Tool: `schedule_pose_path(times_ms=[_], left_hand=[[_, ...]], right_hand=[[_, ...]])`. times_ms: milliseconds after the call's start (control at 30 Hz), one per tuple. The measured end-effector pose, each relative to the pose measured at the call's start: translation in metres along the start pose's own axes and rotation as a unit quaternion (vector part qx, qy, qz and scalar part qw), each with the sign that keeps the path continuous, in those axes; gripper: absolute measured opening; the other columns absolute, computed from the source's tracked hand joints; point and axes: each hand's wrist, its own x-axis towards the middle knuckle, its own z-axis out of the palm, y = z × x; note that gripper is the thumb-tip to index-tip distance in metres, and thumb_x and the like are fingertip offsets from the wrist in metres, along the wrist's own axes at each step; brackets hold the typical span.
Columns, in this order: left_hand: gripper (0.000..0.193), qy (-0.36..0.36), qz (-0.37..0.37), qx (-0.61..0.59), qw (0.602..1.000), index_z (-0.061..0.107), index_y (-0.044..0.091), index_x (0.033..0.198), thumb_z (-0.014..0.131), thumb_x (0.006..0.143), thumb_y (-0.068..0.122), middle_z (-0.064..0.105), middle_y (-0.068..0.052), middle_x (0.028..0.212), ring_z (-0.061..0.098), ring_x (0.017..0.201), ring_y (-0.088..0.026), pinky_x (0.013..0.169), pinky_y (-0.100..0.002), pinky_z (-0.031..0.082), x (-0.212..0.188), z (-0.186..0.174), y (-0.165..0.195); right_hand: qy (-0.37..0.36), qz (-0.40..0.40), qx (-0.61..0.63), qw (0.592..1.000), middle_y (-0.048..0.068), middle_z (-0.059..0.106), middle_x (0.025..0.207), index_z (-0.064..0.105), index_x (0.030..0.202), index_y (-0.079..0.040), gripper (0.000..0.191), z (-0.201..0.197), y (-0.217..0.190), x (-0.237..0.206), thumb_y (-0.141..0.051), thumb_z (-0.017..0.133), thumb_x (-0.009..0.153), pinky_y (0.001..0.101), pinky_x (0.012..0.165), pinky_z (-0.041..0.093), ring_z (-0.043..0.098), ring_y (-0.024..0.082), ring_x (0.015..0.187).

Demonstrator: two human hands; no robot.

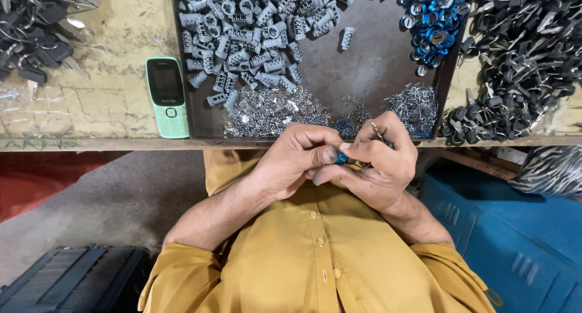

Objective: The person sits at a workbench assembling small lock cylinders by hand. They pick gray lock bodies from a tray, insert small metal pins and springs into each body, press the parts into place, and set finished assemblies back on the tray, repeating the cycle.

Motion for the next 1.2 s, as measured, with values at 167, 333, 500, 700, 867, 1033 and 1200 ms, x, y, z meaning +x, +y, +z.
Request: schedule_pose_path(times_ms=[167, 333, 500, 700, 867, 1033, 1200], left_hand=[[0.026, 0.002, 0.011, -0.021, 1.000, 0.074, 0.000, 0.107, 0.079, 0.095, 0.022, 0.066, 0.001, 0.086, 0.051, 0.067, -0.002, 0.058, -0.019, 0.038, -0.003, 0.000, 0.001], [0.019, 0.061, 0.060, -0.001, 0.996, 0.072, -0.002, 0.106, 0.078, 0.093, 0.011, 0.068, -0.001, 0.093, 0.059, 0.071, -0.006, 0.059, -0.021, 0.044, -0.010, 0.008, 0.013], [0.014, 0.064, 0.271, 0.370, 0.886, 0.074, 0.000, 0.104, 0.081, 0.091, 0.000, 0.070, -0.006, 0.094, 0.065, 0.081, -0.014, 0.070, -0.025, 0.053, -0.013, 0.017, 0.030], [0.027, 0.020, 0.361, 0.578, 0.732, 0.073, 0.004, 0.104, 0.084, 0.080, 0.000, 0.069, -0.006, 0.093, 0.069, 0.085, -0.022, 0.073, -0.034, 0.055, -0.016, 0.028, 0.040], [0.028, 0.052, 0.325, 0.573, 0.750, 0.072, 0.002, 0.108, 0.077, 0.082, -0.007, 0.069, -0.009, 0.101, 0.071, 0.091, -0.022, 0.078, -0.031, 0.059, -0.019, 0.042, 0.041], [0.036, 0.120, 0.388, 0.548, 0.731, 0.068, 0.002, 0.117, 0.082, 0.084, 0.012, 0.067, -0.014, 0.109, 0.069, 0.097, -0.024, 0.085, -0.033, 0.058, -0.024, 0.047, 0.054], [0.054, 0.150, 0.451, 0.589, 0.654, 0.063, 0.000, 0.123, 0.084, 0.082, 0.029, 0.064, -0.017, 0.117, 0.064, 0.108, -0.030, 0.094, -0.038, 0.053, -0.043, 0.035, 0.063]], right_hand=[[0.018, 0.000, -0.014, 1.000, 0.008, 0.054, 0.088, 0.066, 0.097, -0.005, 0.056, 0.008, -0.004, -0.001, -0.033, 0.100, 0.062, 0.0281, 0.061, 0.040, 0.053, 0.016, 0.073], [0.011, 0.135, 0.213, 0.968, 0.002, 0.052, 0.089, 0.052, 0.130, -0.002, 0.035, 0.010, -0.014, -0.016, -0.014, 0.071, 0.103, 0.0231, 0.058, 0.037, 0.046, 0.007, 0.066], [-0.040, 0.220, 0.410, 0.884, -0.001, 0.052, 0.083, 0.045, 0.140, -0.003, 0.026, 0.006, -0.015, -0.028, -0.008, 0.048, 0.115, 0.0184, 0.054, 0.034, 0.040, 0.002, 0.060], [-0.123, 0.268, 0.294, 0.909, 0.010, 0.066, 0.110, 0.040, 0.146, 0.000, 0.037, -0.003, -0.015, -0.023, -0.015, 0.048, 0.113, 0.0220, 0.063, 0.041, 0.045, 0.009, 0.070], [-0.229, 0.109, 0.160, 0.954, 0.019, 0.063, 0.120, 0.028, 0.156, 0.004, 0.078, -0.011, -0.009, 0.007, -0.023, 0.069, 0.096, 0.0346, 0.093, 0.053, 0.068, 0.028, 0.101], [-0.225, 0.143, 0.123, 0.956, 0.013, 0.069, 0.107, 0.061, 0.129, -0.004, 0.037, -0.025, -0.009, 0.032, -0.016, 0.067, 0.095, 0.0361, 0.088, 0.054, 0.069, 0.029, 0.095], [-0.458, 0.054, 0.047, 0.886, 0.009, 0.073, 0.091, 0.076, 0.102, -0.008, 0.020, -0.040, -0.020, 0.060, -0.016, 0.075, 0.084, 0.0379, 0.076, 0.055, 0.070, 0.029, 0.085]])
